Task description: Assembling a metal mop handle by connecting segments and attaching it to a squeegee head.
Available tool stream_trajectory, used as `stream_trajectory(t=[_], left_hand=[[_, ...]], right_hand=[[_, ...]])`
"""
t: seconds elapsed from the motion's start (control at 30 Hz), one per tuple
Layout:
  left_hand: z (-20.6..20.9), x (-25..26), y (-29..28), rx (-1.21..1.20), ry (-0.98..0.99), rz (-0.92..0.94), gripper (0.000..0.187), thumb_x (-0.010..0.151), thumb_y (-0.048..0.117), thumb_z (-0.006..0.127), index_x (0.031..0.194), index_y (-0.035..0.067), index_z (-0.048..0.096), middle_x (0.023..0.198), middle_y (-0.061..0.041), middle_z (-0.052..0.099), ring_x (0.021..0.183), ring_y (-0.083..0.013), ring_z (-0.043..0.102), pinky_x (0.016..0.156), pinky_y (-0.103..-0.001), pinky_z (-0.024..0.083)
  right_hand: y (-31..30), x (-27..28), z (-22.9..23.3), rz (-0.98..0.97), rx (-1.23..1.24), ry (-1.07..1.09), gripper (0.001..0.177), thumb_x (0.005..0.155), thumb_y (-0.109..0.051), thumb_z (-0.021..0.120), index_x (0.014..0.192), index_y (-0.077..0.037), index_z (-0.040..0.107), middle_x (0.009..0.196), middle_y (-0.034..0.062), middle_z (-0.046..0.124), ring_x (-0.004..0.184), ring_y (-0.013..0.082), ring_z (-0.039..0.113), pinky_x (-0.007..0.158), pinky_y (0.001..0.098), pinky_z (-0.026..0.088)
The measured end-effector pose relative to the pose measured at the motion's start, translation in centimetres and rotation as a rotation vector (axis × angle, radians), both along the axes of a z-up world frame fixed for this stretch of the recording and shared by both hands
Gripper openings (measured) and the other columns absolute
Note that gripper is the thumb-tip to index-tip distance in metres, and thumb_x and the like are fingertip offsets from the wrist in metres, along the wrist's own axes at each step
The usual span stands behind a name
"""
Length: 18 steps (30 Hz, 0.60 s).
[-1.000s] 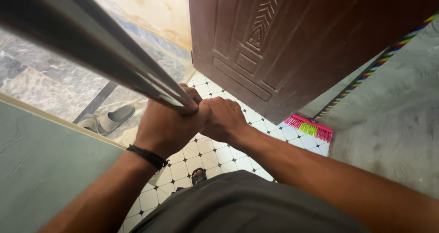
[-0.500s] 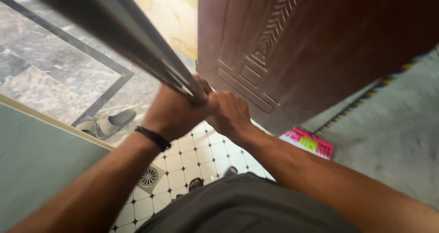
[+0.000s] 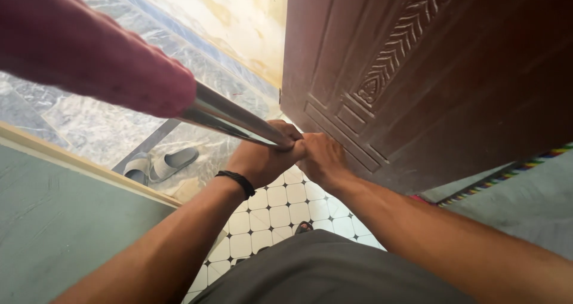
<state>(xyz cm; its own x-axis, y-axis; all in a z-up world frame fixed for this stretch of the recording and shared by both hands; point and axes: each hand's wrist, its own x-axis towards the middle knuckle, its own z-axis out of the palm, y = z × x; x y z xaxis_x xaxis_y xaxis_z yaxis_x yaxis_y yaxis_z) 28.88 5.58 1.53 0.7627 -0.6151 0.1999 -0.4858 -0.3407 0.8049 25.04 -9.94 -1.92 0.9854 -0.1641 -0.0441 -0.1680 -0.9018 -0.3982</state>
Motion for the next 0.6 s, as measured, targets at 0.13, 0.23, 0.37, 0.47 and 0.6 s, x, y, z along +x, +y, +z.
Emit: stream_trajectory(t=[0.13, 0.23, 0.37, 0.47, 0.6], left_hand=[[1.0, 0.6, -0.4, 0.074, -0.075, -0.006, 0.033, 0.083, 0.033, 0.070, 0.093, 0.002, 0.077, 0.088, -0.017, 0.073, 0.081, -0.0310, 0.073, 0.074, -0.040, 0.058], [1.3, 0.2, -0.4, 0.131, -0.053, 0.039, 0.028, 0.080, 0.029, 0.067, 0.088, 0.004, 0.077, 0.081, -0.018, 0.073, 0.076, -0.0313, 0.074, 0.074, -0.040, 0.058], [0.8, -0.4, -0.1, 0.030, -0.138, 0.036, 0.020, 0.078, 0.022, 0.066, 0.078, 0.002, 0.071, 0.080, -0.016, 0.070, 0.074, -0.0316, 0.070, 0.072, -0.042, 0.056], [1.1, -0.9, 0.3, -0.016, -0.144, 0.031, 0.018, 0.077, 0.019, 0.065, 0.073, 0.002, 0.066, 0.077, -0.013, 0.066, 0.071, -0.0296, 0.067, 0.068, -0.041, 0.055], [1.4, -1.2, 1.1, -0.053, -0.195, 0.054, 0.018, 0.078, 0.019, 0.065, 0.071, 0.003, 0.061, 0.073, -0.011, 0.064, 0.067, -0.0280, 0.064, 0.064, -0.042, 0.052]], right_hand=[[-1.0, 1.1, -1.2, 0.019, -0.019, 0.028, 0.017, 0.087, -0.021, 0.063, 0.088, -0.009, 0.074, 0.087, 0.0194, 0.074, 0.089, 0.0406, 0.071, 0.079, 0.0536, 0.055], [-1.1, 1.2, -1.5, 0.080, -0.021, -0.018, 0.019, 0.081, -0.016, 0.064, 0.096, -0.009, 0.072, 0.086, 0.0211, 0.073, 0.088, 0.0447, 0.069, 0.079, 0.0556, 0.054], [-0.3, 0.5, 0.2, 0.115, 0.016, 0.053, 0.026, 0.084, -0.025, 0.061, 0.101, -0.008, 0.068, 0.086, 0.0231, 0.072, 0.087, 0.0457, 0.069, 0.076, 0.0561, 0.054], [0.0, 0.4, 0.6, 0.140, 0.038, 0.084, 0.028, 0.082, -0.029, 0.060, 0.096, -0.007, 0.069, 0.084, 0.0237, 0.072, 0.085, 0.0450, 0.069, 0.075, 0.0557, 0.054], [0.5, 0.4, 0.2, 0.206, -0.013, 0.071, 0.028, 0.081, -0.029, 0.061, 0.081, -0.003, 0.071, 0.082, 0.0226, 0.073, 0.084, 0.0417, 0.071, 0.076, 0.0532, 0.055]])
